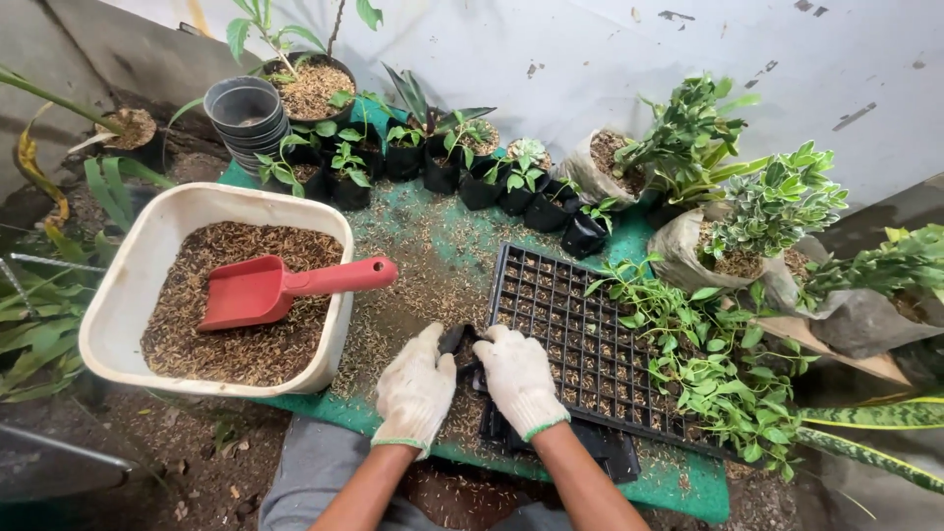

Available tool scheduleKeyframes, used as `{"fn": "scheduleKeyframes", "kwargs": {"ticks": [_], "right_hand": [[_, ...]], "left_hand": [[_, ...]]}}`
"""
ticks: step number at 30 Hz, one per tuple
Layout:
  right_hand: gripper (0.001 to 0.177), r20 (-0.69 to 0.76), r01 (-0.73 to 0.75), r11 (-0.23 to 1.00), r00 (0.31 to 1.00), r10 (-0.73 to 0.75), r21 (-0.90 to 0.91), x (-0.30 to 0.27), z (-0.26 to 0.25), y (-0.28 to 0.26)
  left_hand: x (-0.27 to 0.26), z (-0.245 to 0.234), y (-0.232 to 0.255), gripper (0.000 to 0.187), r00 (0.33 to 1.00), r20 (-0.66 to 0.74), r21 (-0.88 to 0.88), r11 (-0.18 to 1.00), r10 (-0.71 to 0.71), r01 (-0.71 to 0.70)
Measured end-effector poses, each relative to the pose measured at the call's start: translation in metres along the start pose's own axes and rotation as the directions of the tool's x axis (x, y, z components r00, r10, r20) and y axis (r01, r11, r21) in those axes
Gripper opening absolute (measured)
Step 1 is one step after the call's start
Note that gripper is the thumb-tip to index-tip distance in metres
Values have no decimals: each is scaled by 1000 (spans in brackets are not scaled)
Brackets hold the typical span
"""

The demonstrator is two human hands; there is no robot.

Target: Transplanting small seedlings into a plastic seed tray using soil and a hand scoop.

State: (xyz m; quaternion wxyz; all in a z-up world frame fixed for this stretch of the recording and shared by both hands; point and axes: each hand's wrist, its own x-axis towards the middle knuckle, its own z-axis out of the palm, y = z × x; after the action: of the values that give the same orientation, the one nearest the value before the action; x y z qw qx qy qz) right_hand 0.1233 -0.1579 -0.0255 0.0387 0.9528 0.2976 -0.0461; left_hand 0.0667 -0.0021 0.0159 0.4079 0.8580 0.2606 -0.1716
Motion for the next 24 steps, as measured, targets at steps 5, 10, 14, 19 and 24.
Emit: {"fn": "scheduleKeyframes", "kwargs": {"ticks": [5, 10, 14, 19, 24], "right_hand": [[37, -270, 79, 989, 962, -44, 123, -20, -13, -23], [20, -264, 100, 992, 961, -77, 75, -14, 16, -21], [17, -291, 71, 995, 955, -49, 65, -9, 27, -14], [17, -351, 54, 993, 936, -14, 105, -24, 8, -18], [29, -394, 43, 904, 908, 142, 425, -43, -4, -27]], "left_hand": [[5, -6, 7, 55, 999, -9, 48, 998, 52, -51], [18, -8, 10, 50, 991, -2, 93, 986, 136, -136], [9, -9, 16, 48, 996, -33, 79, 994, 79, -77], [17, 16, 1, 52, 988, -63, 84, 988, 138, -133], [-4, -12, 36, 57, 993, 51, 133, 986, -106, 98]]}}
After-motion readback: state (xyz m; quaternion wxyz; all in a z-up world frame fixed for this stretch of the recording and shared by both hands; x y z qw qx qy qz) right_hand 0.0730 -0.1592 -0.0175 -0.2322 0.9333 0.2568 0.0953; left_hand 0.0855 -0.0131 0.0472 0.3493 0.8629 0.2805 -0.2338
